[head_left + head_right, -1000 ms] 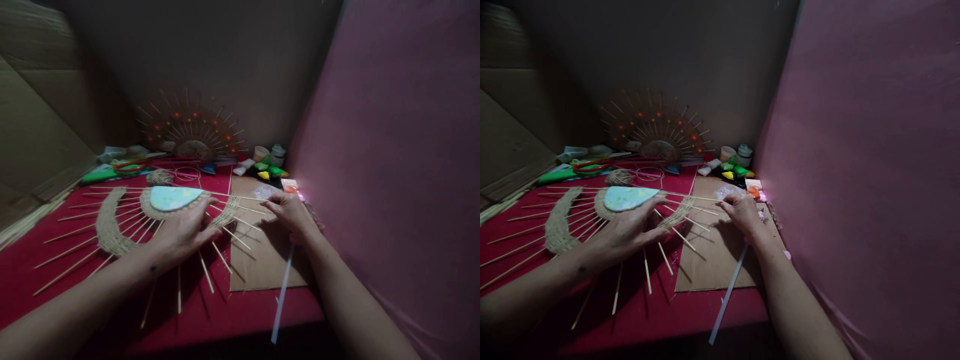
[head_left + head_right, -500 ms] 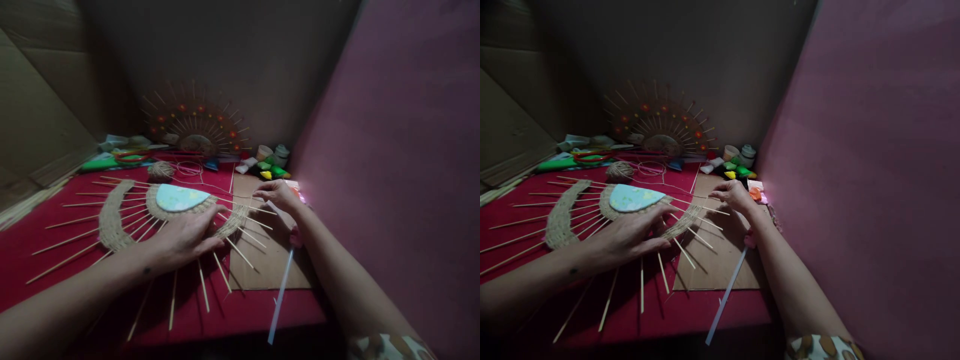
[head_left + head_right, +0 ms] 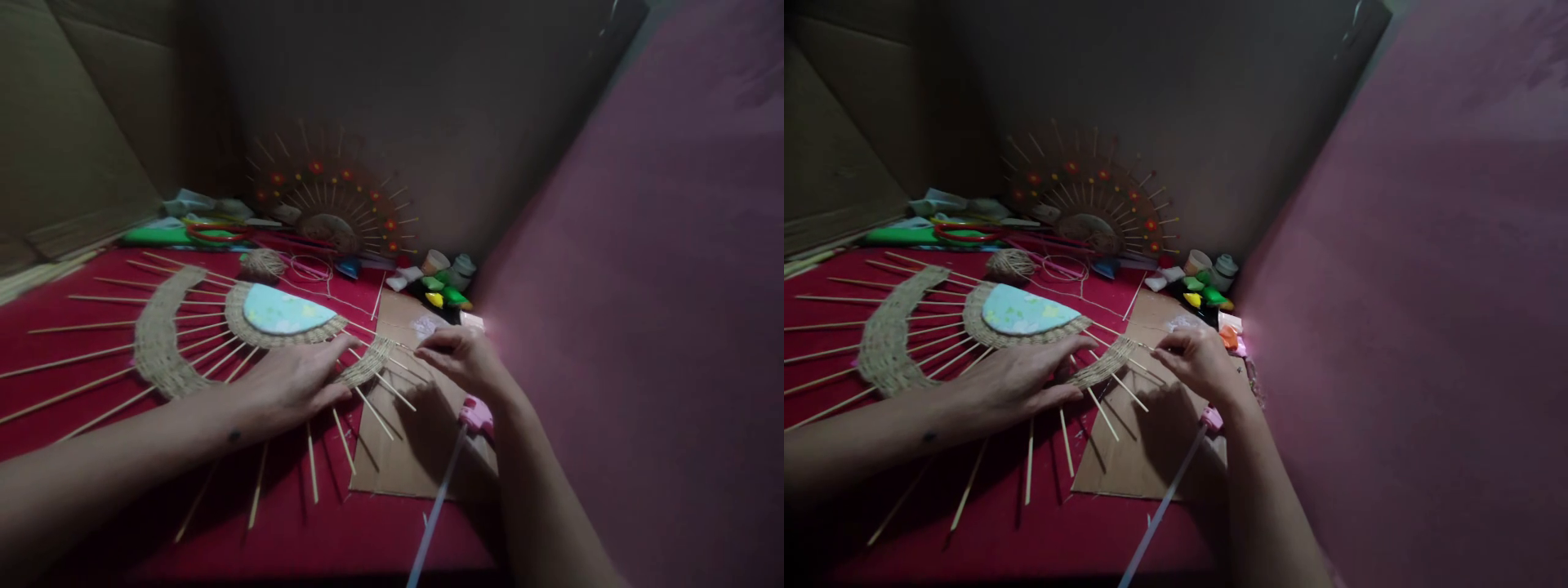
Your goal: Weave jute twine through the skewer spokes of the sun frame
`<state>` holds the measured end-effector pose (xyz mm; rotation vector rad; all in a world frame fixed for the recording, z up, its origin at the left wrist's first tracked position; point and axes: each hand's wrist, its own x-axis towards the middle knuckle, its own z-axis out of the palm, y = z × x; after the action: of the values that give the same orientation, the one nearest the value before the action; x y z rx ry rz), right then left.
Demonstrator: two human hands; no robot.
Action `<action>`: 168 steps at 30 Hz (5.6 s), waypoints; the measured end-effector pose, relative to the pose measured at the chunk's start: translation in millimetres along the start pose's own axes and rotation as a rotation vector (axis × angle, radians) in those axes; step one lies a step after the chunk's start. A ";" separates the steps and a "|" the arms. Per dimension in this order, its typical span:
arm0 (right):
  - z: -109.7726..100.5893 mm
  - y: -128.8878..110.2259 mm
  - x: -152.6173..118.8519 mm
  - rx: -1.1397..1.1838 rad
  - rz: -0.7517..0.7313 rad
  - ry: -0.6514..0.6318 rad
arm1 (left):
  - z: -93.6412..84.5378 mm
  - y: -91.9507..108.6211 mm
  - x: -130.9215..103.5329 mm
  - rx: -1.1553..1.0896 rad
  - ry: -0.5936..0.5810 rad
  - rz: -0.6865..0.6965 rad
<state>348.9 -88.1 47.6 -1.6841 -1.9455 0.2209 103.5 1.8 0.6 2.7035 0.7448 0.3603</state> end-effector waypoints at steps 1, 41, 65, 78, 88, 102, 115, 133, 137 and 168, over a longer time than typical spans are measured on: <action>-0.3 -0.4 -3.0 -0.026 0.002 -0.029 | 0.3 -0.3 -0.1 -0.009 0.018 -0.006; 34.2 -6.6 -39.0 0.352 0.344 -0.104 | -13.1 7.3 3.7 -0.081 0.156 -0.082; 20.7 -28.0 -47.0 -0.590 -0.066 0.030 | 1.2 0.4 5.0 -0.003 0.186 -0.044; 17.3 -31.5 -38.8 -0.538 0.077 -0.326 | 8.7 -4.7 6.4 0.018 0.149 -0.047; 13.8 -33.6 -39.7 -0.707 0.148 -0.422 | 8.5 -4.6 6.6 0.003 0.139 -0.045; 19.9 -40.0 -44.0 -0.788 -0.040 -0.270 | 6.2 -3.1 6.3 0.023 0.095 -0.051; 16.7 -31.8 -52.4 -0.647 -0.017 -0.301 | 2.7 0.3 6.9 0.043 0.070 -0.072; 23.6 -60.5 -50.0 -0.696 -0.067 -0.190 | 6.0 0.0 5.4 0.053 0.082 -0.049; 40.6 -67.9 -42.7 -0.678 -0.095 -0.171 | 5.9 2.3 5.5 0.049 0.082 -0.070; 30.0 -62.2 -14.8 -0.480 -0.327 0.282 | 11.9 6.6 11.1 -0.231 -0.001 0.078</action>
<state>281.2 -107.9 47.0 -1.5272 -2.1175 -0.6178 119.5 -0.4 -6.2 2.5192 0.5606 0.4342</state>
